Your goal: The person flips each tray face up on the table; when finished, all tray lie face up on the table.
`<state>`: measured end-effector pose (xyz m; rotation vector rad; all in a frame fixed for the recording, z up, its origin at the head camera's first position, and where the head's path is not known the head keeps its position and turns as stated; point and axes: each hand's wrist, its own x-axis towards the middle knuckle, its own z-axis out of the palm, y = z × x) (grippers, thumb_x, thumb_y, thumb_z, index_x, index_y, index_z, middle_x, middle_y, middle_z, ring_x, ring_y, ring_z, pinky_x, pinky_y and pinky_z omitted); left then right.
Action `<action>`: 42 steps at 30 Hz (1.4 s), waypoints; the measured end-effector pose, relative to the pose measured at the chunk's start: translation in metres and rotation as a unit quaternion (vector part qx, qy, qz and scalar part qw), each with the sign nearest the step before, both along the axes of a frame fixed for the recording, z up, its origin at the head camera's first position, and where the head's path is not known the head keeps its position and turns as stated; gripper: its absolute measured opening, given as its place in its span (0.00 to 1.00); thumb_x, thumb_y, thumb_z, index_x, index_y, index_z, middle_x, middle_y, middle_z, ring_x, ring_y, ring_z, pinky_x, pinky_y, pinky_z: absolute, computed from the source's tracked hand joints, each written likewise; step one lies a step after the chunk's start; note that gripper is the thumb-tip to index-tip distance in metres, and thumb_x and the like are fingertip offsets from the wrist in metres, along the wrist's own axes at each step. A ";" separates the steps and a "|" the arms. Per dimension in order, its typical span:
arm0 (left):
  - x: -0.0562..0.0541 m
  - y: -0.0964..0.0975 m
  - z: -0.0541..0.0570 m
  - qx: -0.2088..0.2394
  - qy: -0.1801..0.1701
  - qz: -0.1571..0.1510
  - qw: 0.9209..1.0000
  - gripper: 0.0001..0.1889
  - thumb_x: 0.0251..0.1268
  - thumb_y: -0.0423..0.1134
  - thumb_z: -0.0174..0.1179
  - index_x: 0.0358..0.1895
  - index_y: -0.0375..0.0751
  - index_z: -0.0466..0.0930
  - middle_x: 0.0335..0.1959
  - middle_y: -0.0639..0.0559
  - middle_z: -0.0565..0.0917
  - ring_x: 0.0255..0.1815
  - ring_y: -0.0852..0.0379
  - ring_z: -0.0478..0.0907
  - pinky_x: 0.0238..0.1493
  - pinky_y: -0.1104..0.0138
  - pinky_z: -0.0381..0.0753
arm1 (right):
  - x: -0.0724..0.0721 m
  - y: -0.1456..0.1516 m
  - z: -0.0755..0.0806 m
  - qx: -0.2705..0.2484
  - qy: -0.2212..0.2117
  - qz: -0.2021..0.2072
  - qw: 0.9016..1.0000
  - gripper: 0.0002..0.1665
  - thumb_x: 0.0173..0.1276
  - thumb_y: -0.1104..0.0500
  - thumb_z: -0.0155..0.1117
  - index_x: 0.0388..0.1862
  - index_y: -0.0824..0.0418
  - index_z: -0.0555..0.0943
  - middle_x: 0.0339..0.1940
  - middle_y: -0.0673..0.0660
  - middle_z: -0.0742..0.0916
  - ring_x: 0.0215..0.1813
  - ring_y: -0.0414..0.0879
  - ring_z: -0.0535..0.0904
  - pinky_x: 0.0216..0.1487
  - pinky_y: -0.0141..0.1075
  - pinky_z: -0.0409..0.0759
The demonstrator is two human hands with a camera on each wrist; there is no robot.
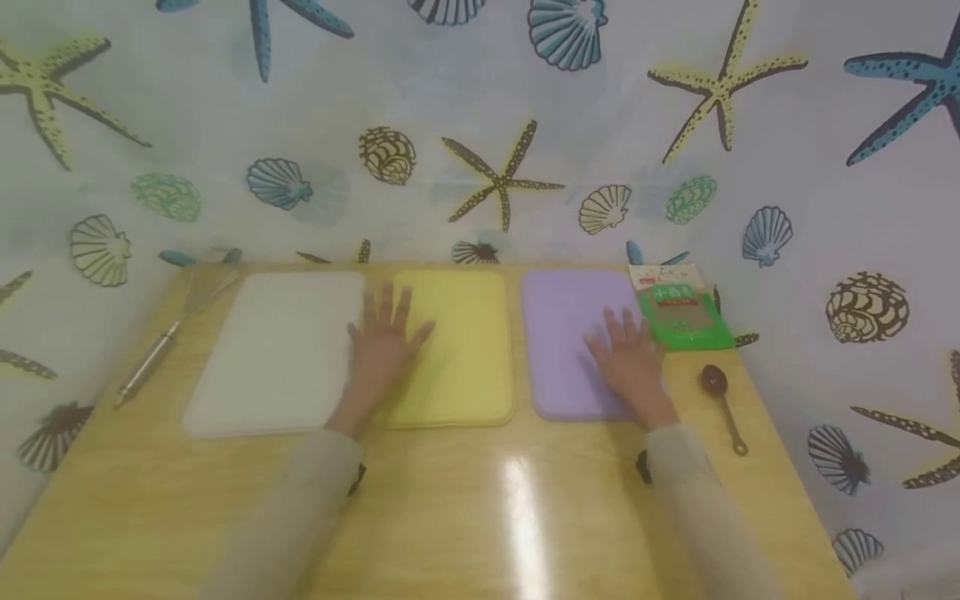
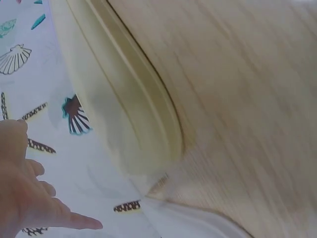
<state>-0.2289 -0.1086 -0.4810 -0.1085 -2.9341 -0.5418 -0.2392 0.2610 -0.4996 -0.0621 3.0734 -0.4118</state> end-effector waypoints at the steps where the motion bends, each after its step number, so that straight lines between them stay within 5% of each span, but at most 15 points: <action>1: 0.000 0.006 0.000 -0.002 0.000 -0.002 1.000 0.39 0.73 0.62 0.41 0.78 0.47 0.44 0.79 0.43 0.38 0.76 0.35 0.29 0.61 0.26 0.48 | 0.001 0.002 0.000 -0.002 -0.003 -0.002 1.000 0.45 0.74 0.30 0.28 0.79 0.56 0.46 0.78 0.67 0.49 0.75 0.71 0.41 0.63 0.75 0.43; 17: 0.003 0.091 -0.004 -0.017 -0.027 -0.031 0.999 0.37 0.72 0.63 0.40 0.77 0.49 0.48 0.79 0.45 0.43 0.77 0.38 0.39 0.65 0.34 0.54 | 0.003 0.016 -0.007 -0.007 -0.009 -0.002 1.000 0.44 0.75 0.33 0.30 0.79 0.58 0.45 0.78 0.68 0.49 0.75 0.72 0.38 0.63 0.76 0.41; 27: 0.008 0.130 -0.002 0.018 -0.029 -0.068 0.997 0.39 0.72 0.61 0.43 0.78 0.45 0.46 0.78 0.41 0.41 0.77 0.37 0.40 0.67 0.37 0.56 | 0.002 0.018 -0.009 -0.018 -0.017 -0.007 1.000 0.44 0.75 0.33 0.31 0.79 0.58 0.43 0.77 0.69 0.49 0.74 0.73 0.39 0.62 0.76 0.40; 33: 0.000 0.155 0.001 0.011 -0.046 -0.058 0.997 0.41 0.70 0.63 0.45 0.78 0.45 0.45 0.78 0.41 0.41 0.77 0.39 0.41 0.70 0.45 0.58 | -0.004 0.019 -0.013 -0.020 -0.008 -0.010 1.000 0.45 0.75 0.32 0.31 0.79 0.56 0.43 0.78 0.68 0.50 0.74 0.73 0.40 0.62 0.76 0.41; 42: 0.000 0.186 -0.005 0.093 -0.054 -0.079 0.991 0.45 0.66 0.58 0.56 0.76 0.37 0.47 0.75 0.32 0.48 0.72 0.31 0.52 0.64 0.51 0.70 | -0.011 0.022 -0.016 -0.036 -0.012 -0.030 0.999 0.48 0.74 0.30 0.29 0.79 0.60 0.42 0.77 0.70 0.50 0.73 0.75 0.41 0.63 0.76 0.43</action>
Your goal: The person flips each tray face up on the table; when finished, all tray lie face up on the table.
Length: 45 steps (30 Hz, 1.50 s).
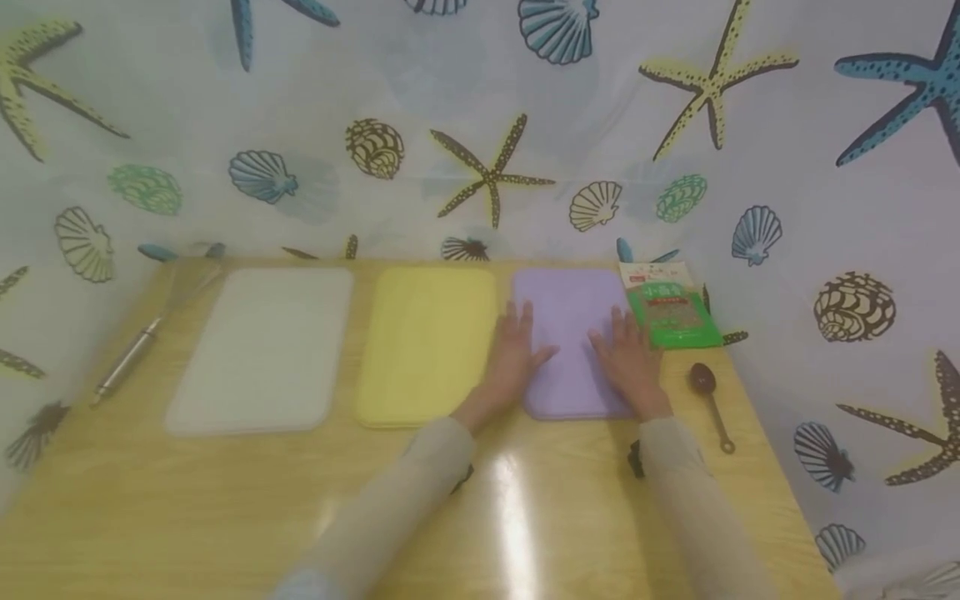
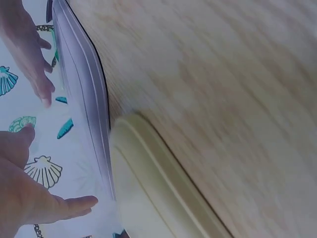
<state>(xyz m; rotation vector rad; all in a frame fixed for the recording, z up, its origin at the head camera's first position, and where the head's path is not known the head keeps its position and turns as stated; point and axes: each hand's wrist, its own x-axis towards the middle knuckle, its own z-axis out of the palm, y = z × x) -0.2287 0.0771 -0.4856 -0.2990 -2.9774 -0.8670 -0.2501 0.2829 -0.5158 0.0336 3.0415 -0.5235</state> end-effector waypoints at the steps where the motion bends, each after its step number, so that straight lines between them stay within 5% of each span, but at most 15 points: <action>1: 0.001 0.002 0.000 0.008 -0.005 0.000 1.000 0.45 0.65 0.57 0.56 0.76 0.37 0.46 0.75 0.31 0.48 0.72 0.32 0.53 0.64 0.52 0.69 | -0.001 0.000 0.001 -0.003 0.000 -0.002 1.000 0.48 0.74 0.31 0.29 0.79 0.61 0.42 0.77 0.70 0.50 0.73 0.75 0.42 0.63 0.75 0.43; 9: -0.001 0.009 -0.002 0.051 -0.049 0.019 0.997 0.47 0.62 0.53 0.61 0.76 0.35 0.46 0.75 0.29 0.48 0.73 0.33 0.51 0.72 0.53 0.56 | -0.007 -0.002 0.002 -0.021 -0.010 -0.005 1.000 0.44 0.76 0.36 0.35 0.78 0.62 0.43 0.76 0.72 0.50 0.73 0.75 0.42 0.65 0.73 0.46; 24: -0.013 0.017 -0.012 0.089 -0.093 0.064 0.990 0.45 0.64 0.52 0.62 0.74 0.30 0.50 0.72 0.26 0.53 0.72 0.35 0.55 0.69 0.53 0.63 | -0.009 0.002 -0.001 -0.013 -0.034 -0.046 0.998 0.45 0.76 0.36 0.33 0.78 0.63 0.42 0.75 0.73 0.55 0.72 0.73 0.50 0.63 0.71 0.54; 30: -0.015 0.014 -0.013 0.072 -0.080 0.076 0.991 0.43 0.64 0.50 0.63 0.73 0.28 0.54 0.69 0.26 0.60 0.69 0.37 0.59 0.67 0.55 0.66 | -0.007 -0.001 0.003 -0.022 -0.015 -0.029 0.999 0.42 0.77 0.41 0.39 0.77 0.65 0.47 0.74 0.74 0.57 0.71 0.74 0.52 0.62 0.72 0.54; 38: -0.016 0.013 -0.011 0.071 -0.075 0.060 0.993 0.42 0.63 0.48 0.64 0.72 0.26 0.55 0.67 0.27 0.64 0.64 0.39 0.62 0.62 0.56 0.71 | -0.008 0.000 0.001 -0.011 -0.023 -0.031 0.999 0.41 0.78 0.42 0.38 0.77 0.67 0.47 0.71 0.77 0.60 0.68 0.76 0.55 0.61 0.71 0.57; 45: -0.017 0.015 -0.006 0.033 -0.105 0.039 0.993 0.43 0.60 0.46 0.67 0.70 0.24 0.57 0.68 0.26 0.62 0.67 0.37 0.60 0.68 0.57 0.64 | -0.009 0.000 -0.004 -0.011 -0.024 -0.050 0.998 0.42 0.77 0.41 0.41 0.76 0.68 0.50 0.67 0.80 0.62 0.65 0.78 0.58 0.61 0.70 0.59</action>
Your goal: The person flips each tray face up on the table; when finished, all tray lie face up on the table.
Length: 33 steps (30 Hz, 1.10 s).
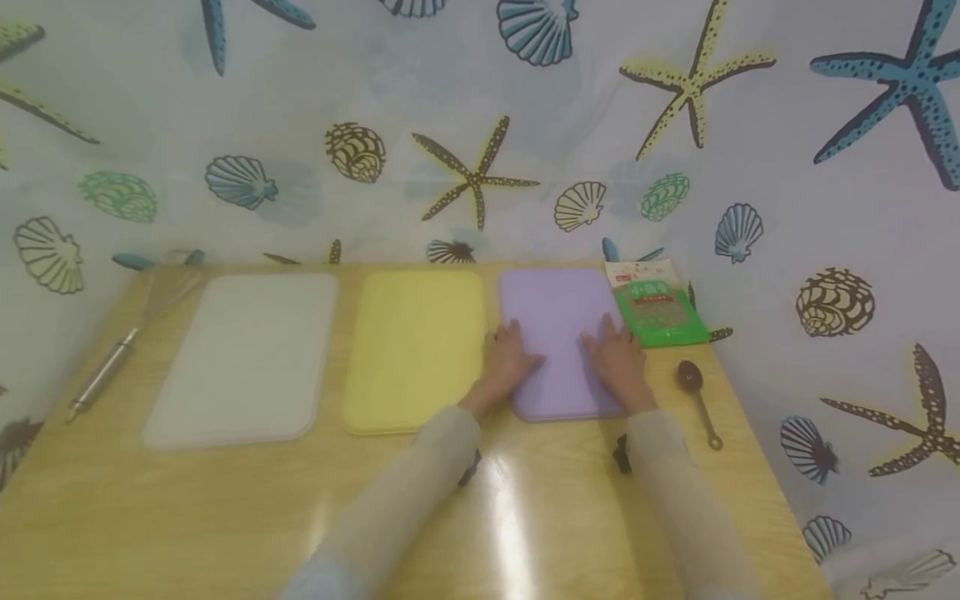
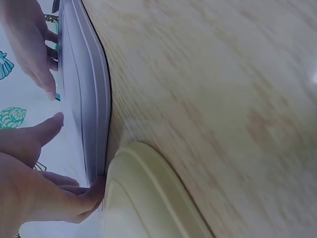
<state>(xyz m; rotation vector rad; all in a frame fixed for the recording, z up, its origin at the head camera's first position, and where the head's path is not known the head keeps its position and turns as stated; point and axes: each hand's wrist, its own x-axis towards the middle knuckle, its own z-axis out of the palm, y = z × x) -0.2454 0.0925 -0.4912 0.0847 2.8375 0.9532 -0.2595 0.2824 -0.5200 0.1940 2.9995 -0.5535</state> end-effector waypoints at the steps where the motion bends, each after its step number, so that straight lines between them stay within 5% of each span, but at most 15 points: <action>1: 0.000 0.000 0.001 -0.010 -0.004 -0.006 1.000 0.43 0.59 0.45 0.68 0.70 0.23 0.58 0.68 0.26 0.62 0.68 0.37 0.60 0.68 0.57 0.63 | 0.000 -0.001 -0.001 -0.001 0.000 -0.003 1.000 0.43 0.76 0.40 0.41 0.76 0.68 0.50 0.67 0.80 0.62 0.65 0.78 0.58 0.61 0.70 0.59; 8: 0.000 0.000 0.002 -0.065 -0.014 -0.037 0.997 0.43 0.57 0.45 0.69 0.67 0.20 0.60 0.69 0.26 0.61 0.67 0.37 0.60 0.68 0.58 0.63 | -0.002 -0.010 0.000 0.004 -0.003 -0.018 1.000 0.45 0.74 0.38 0.46 0.74 0.70 0.54 0.65 0.81 0.64 0.64 0.77 0.59 0.60 0.69 0.59; 14: 0.001 -0.001 0.000 -0.033 -0.013 -0.031 0.999 0.43 0.55 0.42 0.71 0.67 0.19 0.59 0.70 0.26 0.59 0.69 0.37 0.58 0.69 0.57 0.62 | -0.004 -0.008 0.009 -0.006 -0.015 -0.029 0.999 0.42 0.71 0.43 0.53 0.71 0.72 0.60 0.64 0.77 0.69 0.64 0.74 0.63 0.60 0.66 0.64; 18: 0.002 -0.001 0.002 -0.015 -0.020 -0.027 0.999 0.43 0.55 0.40 0.71 0.68 0.19 0.58 0.70 0.25 0.58 0.70 0.36 0.55 0.71 0.56 0.59 | -0.006 -0.002 0.017 -0.070 -0.023 -0.047 0.996 0.40 0.70 0.48 0.55 0.70 0.73 0.61 0.67 0.74 0.69 0.68 0.69 0.63 0.66 0.60 0.63; 27: 0.000 -0.003 0.012 -0.027 -0.034 -0.040 0.998 0.43 0.58 0.42 0.69 0.68 0.19 0.57 0.71 0.26 0.57 0.73 0.36 0.52 0.72 0.56 0.56 | 0.001 0.005 0.049 -0.195 -0.041 -0.085 0.976 0.35 0.72 0.54 0.52 0.72 0.72 0.60 0.72 0.73 0.62 0.74 0.65 0.55 0.72 0.54 0.57; 33: -0.016 -0.004 -0.005 -0.014 -0.057 -0.049 0.997 0.45 0.53 0.46 0.71 0.67 0.19 0.59 0.67 0.27 0.62 0.67 0.37 0.58 0.67 0.56 0.63 | 0.003 0.016 0.068 -0.284 -0.047 -0.115 0.951 0.33 0.73 0.60 0.52 0.73 0.68 0.59 0.73 0.71 0.62 0.72 0.64 0.58 0.70 0.53 0.61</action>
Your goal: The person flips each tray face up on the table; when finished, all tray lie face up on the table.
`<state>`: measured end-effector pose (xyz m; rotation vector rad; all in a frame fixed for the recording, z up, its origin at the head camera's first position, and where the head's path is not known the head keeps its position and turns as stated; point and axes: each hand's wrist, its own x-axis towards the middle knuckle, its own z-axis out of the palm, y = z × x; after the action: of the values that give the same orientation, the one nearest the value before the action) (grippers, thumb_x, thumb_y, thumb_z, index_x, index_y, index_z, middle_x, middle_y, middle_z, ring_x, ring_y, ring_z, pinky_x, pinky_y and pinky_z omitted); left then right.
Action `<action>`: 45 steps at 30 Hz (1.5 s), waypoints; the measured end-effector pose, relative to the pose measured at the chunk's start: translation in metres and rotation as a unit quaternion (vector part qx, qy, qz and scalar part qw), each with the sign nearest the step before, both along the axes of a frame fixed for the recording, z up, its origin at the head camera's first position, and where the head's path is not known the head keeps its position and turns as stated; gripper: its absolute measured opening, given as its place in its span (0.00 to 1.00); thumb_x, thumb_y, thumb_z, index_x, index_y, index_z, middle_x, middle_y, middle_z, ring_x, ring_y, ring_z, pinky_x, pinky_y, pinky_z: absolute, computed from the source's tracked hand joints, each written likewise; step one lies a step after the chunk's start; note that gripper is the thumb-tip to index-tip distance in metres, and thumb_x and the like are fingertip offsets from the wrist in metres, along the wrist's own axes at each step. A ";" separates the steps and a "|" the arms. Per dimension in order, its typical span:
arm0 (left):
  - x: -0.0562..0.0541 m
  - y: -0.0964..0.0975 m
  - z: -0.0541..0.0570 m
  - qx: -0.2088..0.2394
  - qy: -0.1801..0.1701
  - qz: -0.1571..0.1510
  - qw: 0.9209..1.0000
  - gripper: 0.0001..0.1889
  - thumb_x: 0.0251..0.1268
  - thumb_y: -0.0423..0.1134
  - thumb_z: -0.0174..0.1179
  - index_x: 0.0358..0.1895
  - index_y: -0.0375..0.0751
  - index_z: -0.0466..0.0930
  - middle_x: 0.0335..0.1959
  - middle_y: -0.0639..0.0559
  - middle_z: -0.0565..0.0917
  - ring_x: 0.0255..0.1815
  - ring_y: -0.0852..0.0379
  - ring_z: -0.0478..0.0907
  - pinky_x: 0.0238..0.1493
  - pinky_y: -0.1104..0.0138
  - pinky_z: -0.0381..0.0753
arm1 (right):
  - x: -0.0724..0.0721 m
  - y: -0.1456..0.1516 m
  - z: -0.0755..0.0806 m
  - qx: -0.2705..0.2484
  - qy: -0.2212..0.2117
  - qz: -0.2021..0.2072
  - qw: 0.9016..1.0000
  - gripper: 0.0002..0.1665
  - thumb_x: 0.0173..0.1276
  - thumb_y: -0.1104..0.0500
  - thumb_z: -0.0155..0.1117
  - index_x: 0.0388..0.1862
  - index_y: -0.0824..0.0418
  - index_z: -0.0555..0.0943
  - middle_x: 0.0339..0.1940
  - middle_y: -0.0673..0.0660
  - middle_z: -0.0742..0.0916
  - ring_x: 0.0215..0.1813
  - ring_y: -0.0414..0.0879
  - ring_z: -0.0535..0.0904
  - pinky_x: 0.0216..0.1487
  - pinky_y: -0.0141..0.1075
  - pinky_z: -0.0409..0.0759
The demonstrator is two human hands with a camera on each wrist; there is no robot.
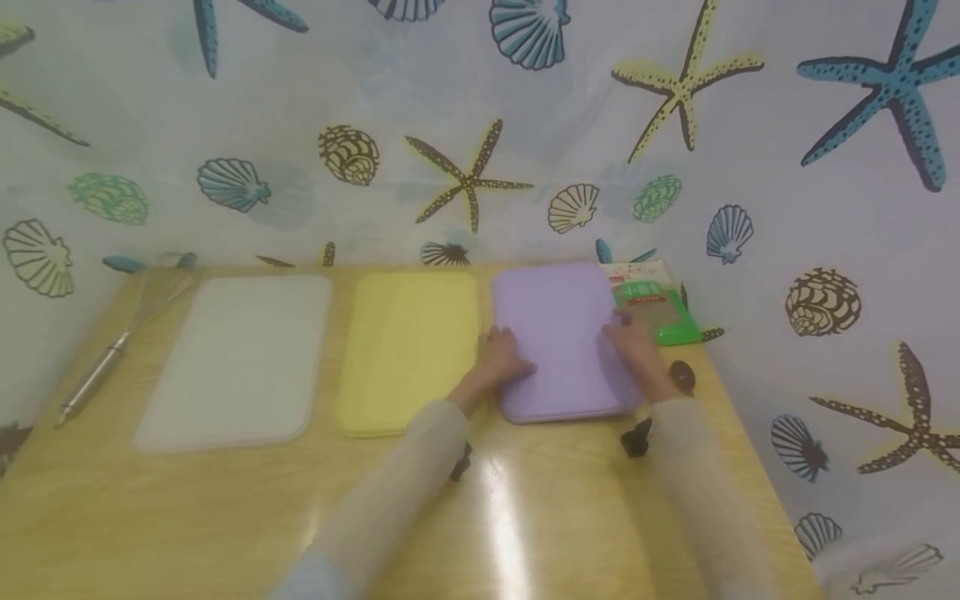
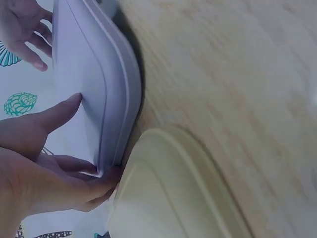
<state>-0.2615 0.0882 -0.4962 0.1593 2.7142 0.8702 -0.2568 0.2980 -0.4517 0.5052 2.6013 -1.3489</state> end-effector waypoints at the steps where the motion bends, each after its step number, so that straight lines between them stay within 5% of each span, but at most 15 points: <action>1: -0.007 0.000 -0.012 0.003 0.014 -0.007 1.000 0.46 0.52 0.49 0.72 0.65 0.18 0.61 0.65 0.27 0.64 0.64 0.37 0.60 0.64 0.56 0.65 | -0.001 0.001 0.003 -0.006 0.011 -0.007 1.000 0.32 0.72 0.62 0.53 0.73 0.68 0.61 0.72 0.70 0.65 0.71 0.64 0.61 0.70 0.53 0.63; 4: -0.015 -0.004 -0.019 0.004 0.005 -0.022 1.000 0.46 0.50 0.53 0.72 0.62 0.19 0.65 0.59 0.29 0.68 0.61 0.39 0.61 0.61 0.56 0.67 | -0.003 0.006 0.011 -0.010 0.054 -0.014 0.998 0.29 0.69 0.66 0.54 0.69 0.70 0.66 0.67 0.70 0.72 0.67 0.63 0.68 0.65 0.50 0.70; 7: -0.015 -0.011 -0.011 0.019 -0.020 -0.023 0.999 0.43 0.51 0.52 0.71 0.61 0.21 0.67 0.57 0.31 0.70 0.60 0.40 0.63 0.59 0.56 0.70 | -0.005 0.013 0.017 -0.018 0.085 -0.019 0.996 0.26 0.68 0.69 0.56 0.66 0.70 0.71 0.63 0.68 0.77 0.62 0.59 0.74 0.59 0.41 0.77; 10: -0.003 -0.018 0.013 0.030 -0.046 -0.012 0.998 0.39 0.55 0.48 0.70 0.62 0.23 0.66 0.59 0.32 0.70 0.59 0.41 0.66 0.59 0.56 0.72 | -0.006 0.018 0.022 -0.035 0.096 -0.009 0.995 0.27 0.68 0.68 0.59 0.66 0.69 0.71 0.61 0.68 0.78 0.60 0.57 0.77 0.52 0.31 0.79; 14: 0.004 -0.023 0.022 0.043 -0.046 -0.017 0.998 0.40 0.58 0.47 0.68 0.65 0.22 0.63 0.61 0.31 0.70 0.60 0.40 0.66 0.61 0.56 0.71 | -0.006 0.026 0.031 -0.036 0.067 0.017 0.997 0.29 0.68 0.63 0.63 0.67 0.69 0.70 0.63 0.67 0.77 0.59 0.56 0.78 0.52 0.33 0.80; 22: 0.001 -0.028 0.014 0.084 -0.042 -0.048 0.994 0.43 0.59 0.49 0.67 0.67 0.21 0.60 0.66 0.27 0.65 0.67 0.33 0.62 0.68 0.53 0.65 | -0.011 0.041 0.046 -0.080 -0.013 0.083 0.993 0.35 0.67 0.57 0.66 0.68 0.71 0.68 0.57 0.64 0.79 0.45 0.41 0.82 0.54 0.40 0.80; 30: 0.008 -0.034 0.015 0.138 -0.049 -0.067 0.987 0.40 0.65 0.49 0.61 0.71 0.26 0.56 0.73 0.27 0.53 0.74 0.36 0.51 0.73 0.53 0.55 | -0.018 0.049 0.047 -0.198 -0.048 0.098 0.974 0.38 0.68 0.61 0.63 0.70 0.75 0.60 0.35 0.44 0.85 0.40 0.37 0.83 0.48 0.35 0.83; 40: 0.033 -0.033 0.003 0.100 -0.003 -0.134 0.986 0.45 0.64 0.57 0.60 0.73 0.30 0.53 0.74 0.31 0.53 0.74 0.37 0.52 0.73 0.53 0.54 | -0.015 0.035 0.068 -0.232 -0.041 0.088 0.968 0.30 0.66 0.61 0.65 0.63 0.72 0.68 0.34 0.46 0.86 0.39 0.39 0.84 0.45 0.33 0.83; 45: 0.051 -0.031 0.007 0.101 -0.007 -0.152 0.983 0.49 0.61 0.58 0.62 0.75 0.33 0.50 0.75 0.33 0.50 0.74 0.37 0.50 0.73 0.52 0.54 | -0.016 0.031 0.076 -0.232 -0.037 0.075 0.969 0.25 0.64 0.61 0.68 0.58 0.68 0.74 0.34 0.48 0.87 0.37 0.40 0.85 0.43 0.33 0.83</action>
<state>-0.2108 0.0568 -0.4894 0.5903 2.4906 1.0421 -0.2726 0.3291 -0.3755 0.2688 2.1098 -1.7687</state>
